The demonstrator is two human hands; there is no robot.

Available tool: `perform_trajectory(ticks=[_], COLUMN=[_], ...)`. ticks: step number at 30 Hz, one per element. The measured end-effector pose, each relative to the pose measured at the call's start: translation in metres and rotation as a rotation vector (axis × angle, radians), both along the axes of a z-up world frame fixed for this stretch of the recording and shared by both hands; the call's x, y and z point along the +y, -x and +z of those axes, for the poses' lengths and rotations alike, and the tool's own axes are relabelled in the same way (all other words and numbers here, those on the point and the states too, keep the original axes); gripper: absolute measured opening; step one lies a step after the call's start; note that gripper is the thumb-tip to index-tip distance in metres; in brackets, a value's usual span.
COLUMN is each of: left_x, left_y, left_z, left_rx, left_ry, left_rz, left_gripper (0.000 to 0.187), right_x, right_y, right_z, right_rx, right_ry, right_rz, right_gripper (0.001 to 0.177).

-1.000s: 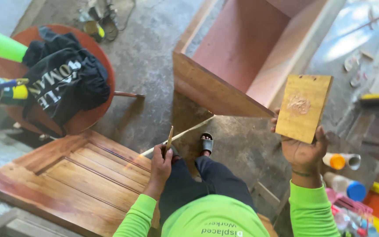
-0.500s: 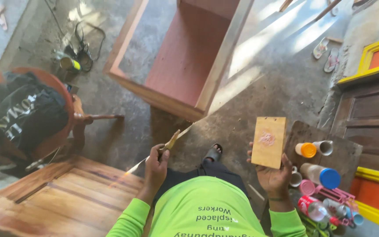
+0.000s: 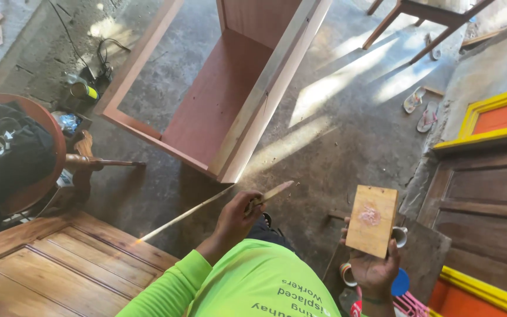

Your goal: The person applies wood filler to joints and seams of an unfinished wooden cabinet. They scoop filler from a small board with a wooden spatula, spread it along the cabinet edges and interior seams, and continue refilling the spatula from the board as they work around the furniture piece.

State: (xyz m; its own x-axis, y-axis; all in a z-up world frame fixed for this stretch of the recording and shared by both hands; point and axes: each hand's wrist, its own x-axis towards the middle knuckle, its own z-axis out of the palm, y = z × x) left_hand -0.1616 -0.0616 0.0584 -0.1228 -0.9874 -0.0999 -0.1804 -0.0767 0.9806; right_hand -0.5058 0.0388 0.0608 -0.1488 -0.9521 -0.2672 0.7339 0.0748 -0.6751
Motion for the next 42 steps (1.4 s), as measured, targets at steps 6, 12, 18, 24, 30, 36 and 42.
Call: perform_trajectory(ticks=[6, 12, 18, 24, 30, 36, 42], left_x=[-0.058, -0.148, -0.266, -0.352, -0.411, -0.461, -0.527], left_y=[0.042, 0.098, 0.145, 0.177, 0.193, 0.224, 0.287], left_z=[0.019, 0.014, 0.018, 0.018, 0.034, 0.026, 0.029], left_rx=[-0.151, -0.134, -0.108, -0.093, -0.071, -0.100, -0.152], left_ry=[0.079, 0.242, 0.008, -0.100, 0.159, 0.127, 0.280], left_rz=[-0.073, -0.114, -0.209, -0.255, -0.045, 0.113, 0.288], left_gripper=[0.027, 0.024, 0.023, 0.024, 0.023, 0.020, 0.017], right_x=[-0.024, -0.087, -0.206, -0.304, -0.393, -0.496, -0.621], right_y=[0.033, 0.089, 0.127, 0.149, 0.158, 0.198, 0.263], right_z=[-0.004, -0.034, -0.009, 0.025, 0.028, 0.010, 0.021], right_rx=[-0.098, -0.115, -0.009, 0.000, -0.003, -0.079, -0.139], right_ry=[0.078, 0.124, 0.019, 0.036, 0.005, -0.018, 0.037], right_rz=[-0.042, -0.070, -0.060, -0.008, 0.026, 0.182, 0.348], right_gripper=[0.085, 0.087, 0.095, 0.095, 0.097, 0.085, 0.073])
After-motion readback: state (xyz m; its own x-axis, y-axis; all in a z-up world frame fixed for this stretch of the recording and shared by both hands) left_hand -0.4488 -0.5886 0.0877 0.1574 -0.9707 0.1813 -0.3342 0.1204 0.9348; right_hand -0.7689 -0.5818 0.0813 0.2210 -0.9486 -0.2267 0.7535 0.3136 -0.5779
